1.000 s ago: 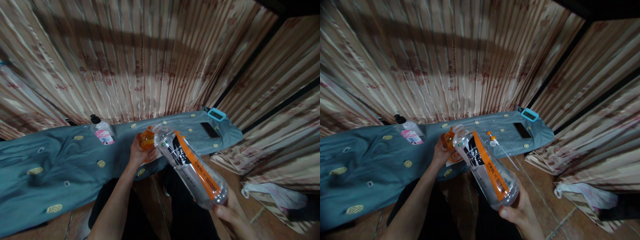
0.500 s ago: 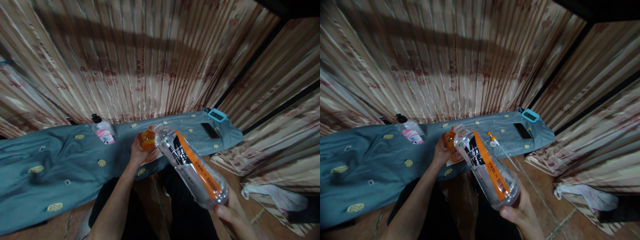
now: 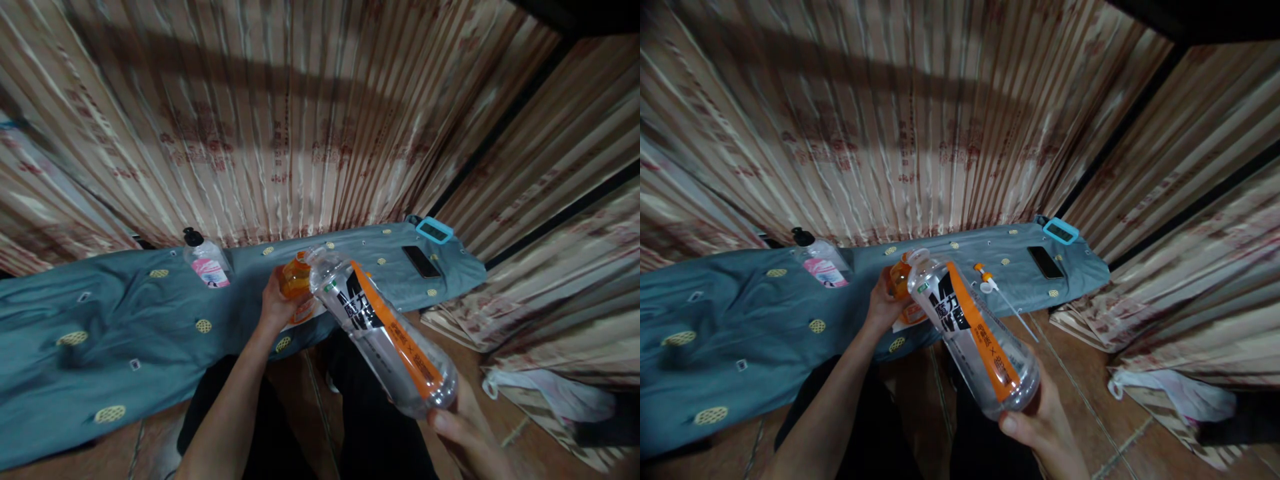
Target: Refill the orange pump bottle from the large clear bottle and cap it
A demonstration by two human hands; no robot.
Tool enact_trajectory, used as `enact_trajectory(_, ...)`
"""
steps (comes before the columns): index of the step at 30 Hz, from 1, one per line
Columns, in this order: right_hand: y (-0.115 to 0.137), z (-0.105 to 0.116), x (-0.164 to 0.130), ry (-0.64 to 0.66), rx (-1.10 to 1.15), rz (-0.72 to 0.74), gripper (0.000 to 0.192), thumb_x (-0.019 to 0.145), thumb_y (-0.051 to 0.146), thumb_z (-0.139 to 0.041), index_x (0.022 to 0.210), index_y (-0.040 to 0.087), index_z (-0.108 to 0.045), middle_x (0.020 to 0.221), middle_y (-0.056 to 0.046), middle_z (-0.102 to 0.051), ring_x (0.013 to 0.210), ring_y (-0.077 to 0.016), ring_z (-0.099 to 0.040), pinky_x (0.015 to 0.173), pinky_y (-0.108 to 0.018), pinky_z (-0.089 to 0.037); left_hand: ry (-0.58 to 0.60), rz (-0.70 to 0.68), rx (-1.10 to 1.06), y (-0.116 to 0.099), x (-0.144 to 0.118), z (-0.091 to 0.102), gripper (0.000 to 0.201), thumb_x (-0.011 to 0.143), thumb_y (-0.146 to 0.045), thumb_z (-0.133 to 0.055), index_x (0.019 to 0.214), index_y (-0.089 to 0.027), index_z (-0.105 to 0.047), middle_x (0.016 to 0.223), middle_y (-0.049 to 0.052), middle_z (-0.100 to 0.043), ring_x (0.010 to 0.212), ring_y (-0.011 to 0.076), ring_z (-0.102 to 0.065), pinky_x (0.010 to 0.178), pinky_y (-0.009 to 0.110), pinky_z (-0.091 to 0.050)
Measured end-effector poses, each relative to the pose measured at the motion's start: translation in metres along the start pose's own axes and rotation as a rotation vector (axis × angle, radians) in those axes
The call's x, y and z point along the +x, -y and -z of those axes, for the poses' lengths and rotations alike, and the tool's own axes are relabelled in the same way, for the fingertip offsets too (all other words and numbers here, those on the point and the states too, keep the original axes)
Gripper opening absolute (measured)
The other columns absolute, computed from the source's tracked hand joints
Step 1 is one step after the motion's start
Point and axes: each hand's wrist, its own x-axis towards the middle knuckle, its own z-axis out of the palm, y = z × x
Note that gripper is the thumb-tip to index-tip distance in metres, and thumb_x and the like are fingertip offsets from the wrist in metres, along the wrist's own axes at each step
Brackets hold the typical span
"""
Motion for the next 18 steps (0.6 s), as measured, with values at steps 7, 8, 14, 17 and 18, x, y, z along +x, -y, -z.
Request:
enact_trajectory(7,-0.0026,0.0037,0.0002,0.014,-0.018,0.008,0.081,0.055,0.056,-0.092,0.127,0.028,-0.066,0.128,-0.009,-0.073,0.121,-0.0373,-0.064,0.101,-0.043,-0.049,-0.008,-0.023,0.010,-0.0025,-0.0004,0.0005,0.064,0.056,-0.051,-0.078,0.108,-0.021,-0.057,0.106,0.007,-0.074,0.101,0.0299,-0.073,0.090,0.043,-0.059)
enact_trajectory(8,-0.0026,0.0037,0.0002,0.013,-0.016,0.009,0.082,0.056,0.056,-0.092,0.128,0.028,-0.066,0.127,-0.009,-0.073,0.121,-0.0373,-0.064,0.100,-0.043,-0.049,-0.008,-0.024,0.009,-0.0031,-0.0005,0.0005,0.063,0.056,-0.052,-0.078,0.107,-0.021,-0.057,0.106,0.007,-0.075,0.100,0.0297,-0.073,0.089,0.043,-0.059)
enact_trajectory(14,0.0000,0.0018,0.0003,0.002,-0.013,0.012,0.085,0.054,0.055,-0.093,0.129,0.026,-0.066,0.127,-0.010,-0.073,0.121,-0.0398,-0.063,0.101,-0.047,-0.048,-0.003,-0.001,-0.005,-0.0055,-0.0005,0.0007,0.064,0.053,-0.049,-0.080,0.106,-0.021,-0.057,0.105,0.007,-0.075,0.099,0.0293,-0.073,0.090,0.042,-0.059)
enact_trajectory(17,0.0002,0.0024,0.0001,-0.011,-0.025,0.003,0.084,0.054,0.057,-0.092,0.127,0.025,-0.066,0.126,-0.012,-0.073,0.122,-0.0407,-0.062,0.101,-0.048,-0.048,0.001,0.004,-0.004,-0.0049,-0.0007,0.0007,0.063,0.053,-0.047,-0.080,0.106,-0.022,-0.057,0.105,0.007,-0.075,0.099,0.0289,-0.073,0.089,0.041,-0.059)
enact_trajectory(18,0.0000,0.0030,0.0000,-0.009,-0.027,0.003,0.084,0.055,0.057,-0.092,0.128,0.025,-0.066,0.126,-0.011,-0.073,0.122,-0.0404,-0.062,0.101,-0.047,-0.048,0.002,0.004,-0.003,-0.0044,-0.0007,0.0005,0.063,0.054,-0.047,-0.080,0.106,-0.022,-0.057,0.105,0.007,-0.075,0.098,0.0289,-0.073,0.089,0.041,-0.059)
